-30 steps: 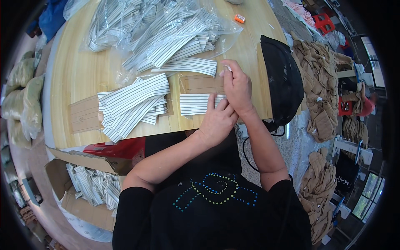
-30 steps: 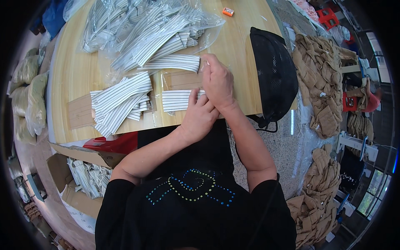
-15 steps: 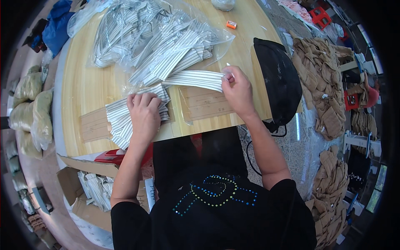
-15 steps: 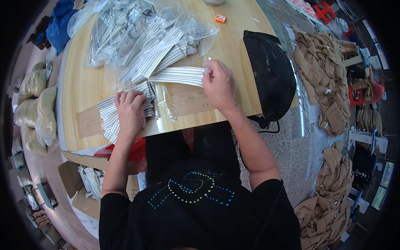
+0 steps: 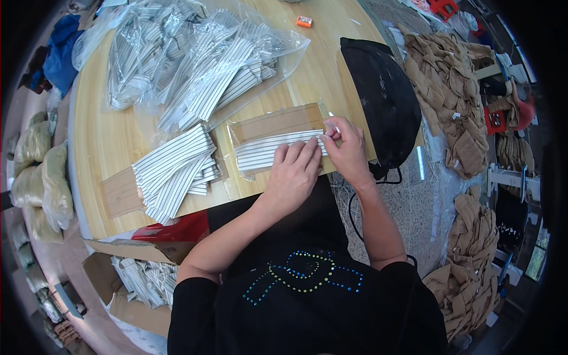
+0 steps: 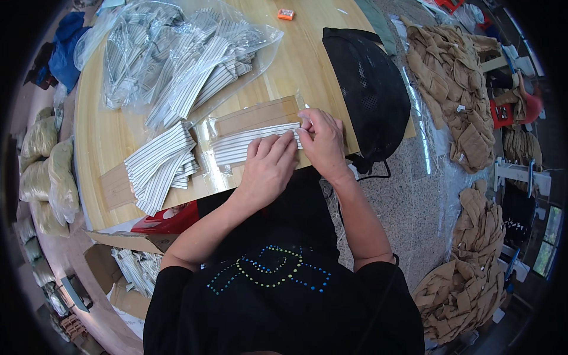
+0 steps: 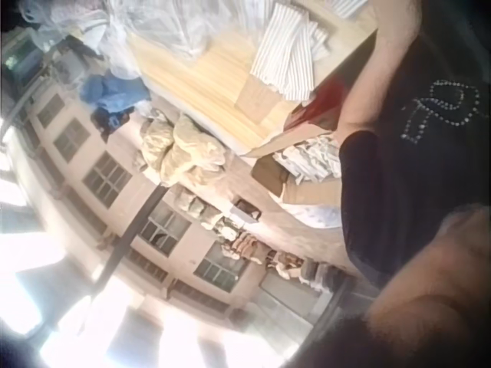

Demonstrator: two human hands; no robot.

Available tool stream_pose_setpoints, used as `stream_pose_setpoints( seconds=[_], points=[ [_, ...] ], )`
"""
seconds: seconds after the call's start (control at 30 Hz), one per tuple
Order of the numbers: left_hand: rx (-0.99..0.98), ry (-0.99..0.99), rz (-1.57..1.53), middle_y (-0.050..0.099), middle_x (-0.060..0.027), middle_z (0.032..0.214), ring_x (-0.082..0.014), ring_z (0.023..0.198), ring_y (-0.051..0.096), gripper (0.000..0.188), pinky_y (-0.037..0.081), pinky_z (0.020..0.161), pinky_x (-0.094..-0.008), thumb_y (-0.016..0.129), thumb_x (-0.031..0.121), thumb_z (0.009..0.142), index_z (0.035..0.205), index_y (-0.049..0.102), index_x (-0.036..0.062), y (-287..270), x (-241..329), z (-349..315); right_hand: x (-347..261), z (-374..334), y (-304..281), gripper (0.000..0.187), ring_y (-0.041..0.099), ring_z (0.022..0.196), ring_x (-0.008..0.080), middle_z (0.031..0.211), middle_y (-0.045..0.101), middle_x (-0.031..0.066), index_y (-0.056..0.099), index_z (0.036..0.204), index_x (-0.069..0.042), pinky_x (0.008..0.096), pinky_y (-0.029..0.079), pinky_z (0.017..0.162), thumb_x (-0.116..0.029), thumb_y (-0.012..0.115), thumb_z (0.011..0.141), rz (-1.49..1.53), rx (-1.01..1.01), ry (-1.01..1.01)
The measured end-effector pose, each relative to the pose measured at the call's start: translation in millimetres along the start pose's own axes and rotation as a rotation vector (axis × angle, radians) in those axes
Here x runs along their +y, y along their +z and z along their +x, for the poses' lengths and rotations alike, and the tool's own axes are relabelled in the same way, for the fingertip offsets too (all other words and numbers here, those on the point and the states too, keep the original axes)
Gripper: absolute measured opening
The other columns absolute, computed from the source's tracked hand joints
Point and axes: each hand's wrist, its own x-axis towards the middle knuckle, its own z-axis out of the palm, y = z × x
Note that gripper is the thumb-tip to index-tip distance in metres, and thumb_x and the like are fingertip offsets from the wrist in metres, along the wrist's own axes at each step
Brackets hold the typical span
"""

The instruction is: Aligning and stacking white fabric strips on a workbench in a sewing factory.

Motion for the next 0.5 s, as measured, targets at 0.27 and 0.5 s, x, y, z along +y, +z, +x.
stream_pose_setpoints(
  seconds=[0.27,0.5],
  points=[
    [-0.089,0.003,0.095,0.053,-0.0102,0.137,-0.0266,0.113,0.051,0.048,0.036,0.096,-0.0437,0.068,0.021,0.082,0.124,0.058,-0.0002,0.7,2.9,-2.9,4.7,-2.1,-0.3,0.032,0.058,0.071,0.0157,0.079,0.06,0.0006,0.059,0.11,-0.006,0.0327,0.043,0.08,-0.002,0.071,0.08,-0.013,0.041,-0.012],
    [-0.133,-0.015,0.139,0.049,-0.0112,0.141,-0.0299,0.125,0.046,0.053,0.032,0.106,-0.0479,0.068,0.026,0.084,0.127,0.056,0.0,1.1,7.0,-5.8,-4.0,-11.3,-7.0,0.019,0.058,0.073,0.0093,0.084,0.062,0.0049,0.058,0.111,-0.002,0.0272,0.047,0.065,-0.004,0.061,0.092,0.15,0.162,0.039]
  ],
)
